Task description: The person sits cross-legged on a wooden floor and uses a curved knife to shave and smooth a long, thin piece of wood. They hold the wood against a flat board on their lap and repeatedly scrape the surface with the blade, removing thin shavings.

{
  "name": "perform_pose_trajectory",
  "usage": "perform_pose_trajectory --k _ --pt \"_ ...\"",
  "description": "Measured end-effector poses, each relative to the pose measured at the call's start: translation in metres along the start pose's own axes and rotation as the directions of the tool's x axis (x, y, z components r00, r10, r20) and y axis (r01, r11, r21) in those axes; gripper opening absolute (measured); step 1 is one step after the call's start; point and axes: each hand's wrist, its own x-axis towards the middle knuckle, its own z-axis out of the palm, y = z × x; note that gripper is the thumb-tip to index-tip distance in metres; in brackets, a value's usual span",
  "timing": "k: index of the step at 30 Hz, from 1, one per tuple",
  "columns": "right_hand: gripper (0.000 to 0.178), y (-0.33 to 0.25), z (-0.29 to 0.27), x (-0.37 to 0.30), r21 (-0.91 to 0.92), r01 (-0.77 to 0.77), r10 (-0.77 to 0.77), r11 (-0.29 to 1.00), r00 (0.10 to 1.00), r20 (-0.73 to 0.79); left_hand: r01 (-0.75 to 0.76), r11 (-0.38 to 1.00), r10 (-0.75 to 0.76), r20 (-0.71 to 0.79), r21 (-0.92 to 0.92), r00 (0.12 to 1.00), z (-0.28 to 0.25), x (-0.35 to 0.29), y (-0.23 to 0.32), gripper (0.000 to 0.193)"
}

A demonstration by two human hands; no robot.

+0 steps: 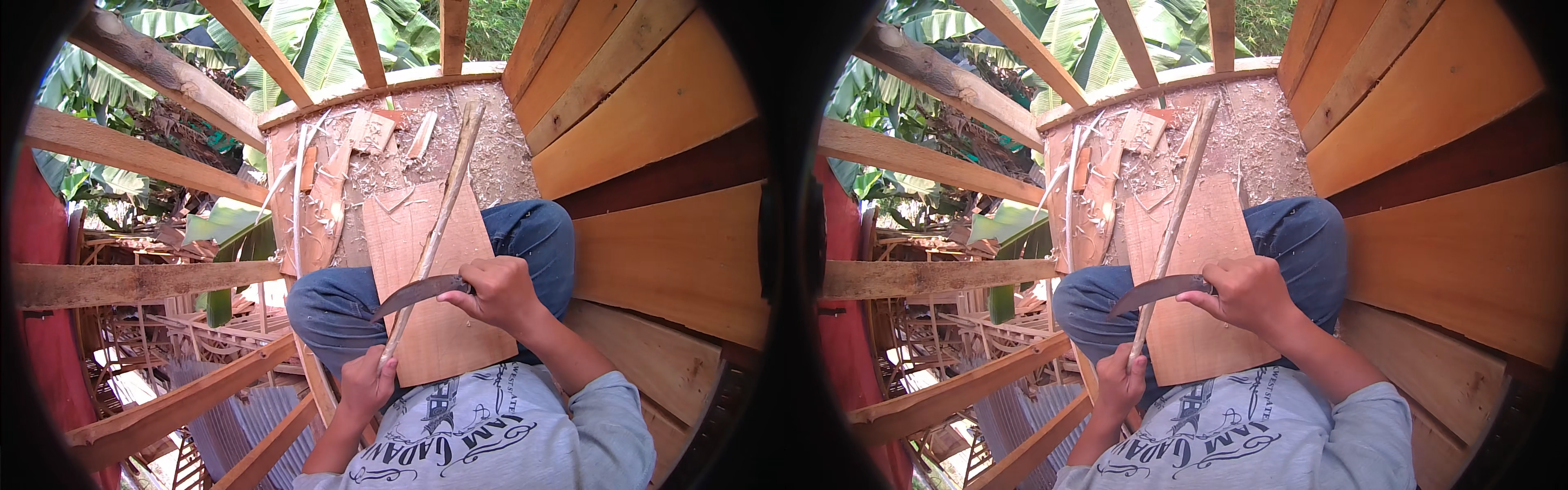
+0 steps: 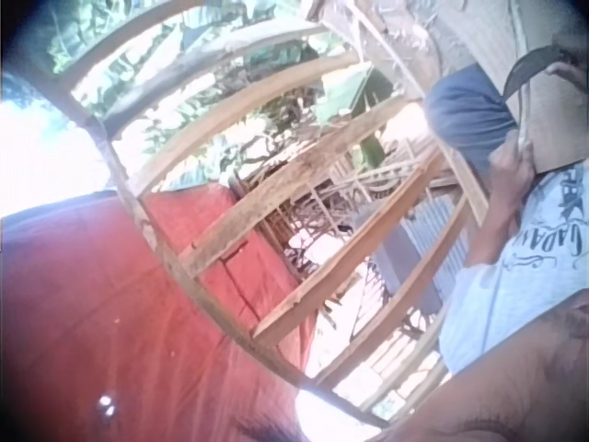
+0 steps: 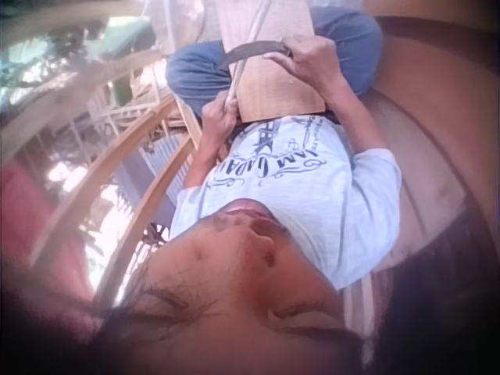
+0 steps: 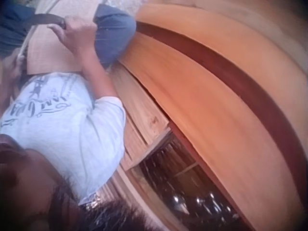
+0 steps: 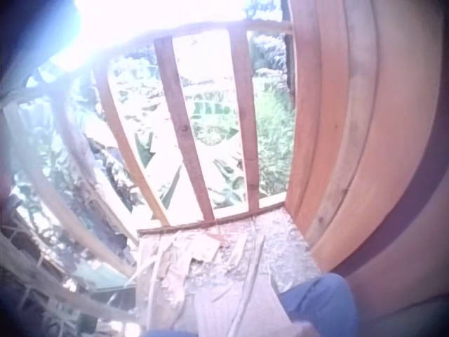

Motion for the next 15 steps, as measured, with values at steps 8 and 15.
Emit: perform_pose_trajectory --k 8,15 --pt "0.046 -0.002 -0.004 0.003 0.075 0.012 -0.011 0.997 1.000 -0.012 -0.156 0.984 0.159 -0.023 0.081 0.987 -0.008 0.000 -0.016 0.016" --pt "0.036 -0.001 0.014 -0.004 0.377 -0.054 0.069 0.924 0.997 -0.028 -0.220 0.972 0.222 -0.012 0.080 0.975 -0.008 0.001 -0.033 0.018"
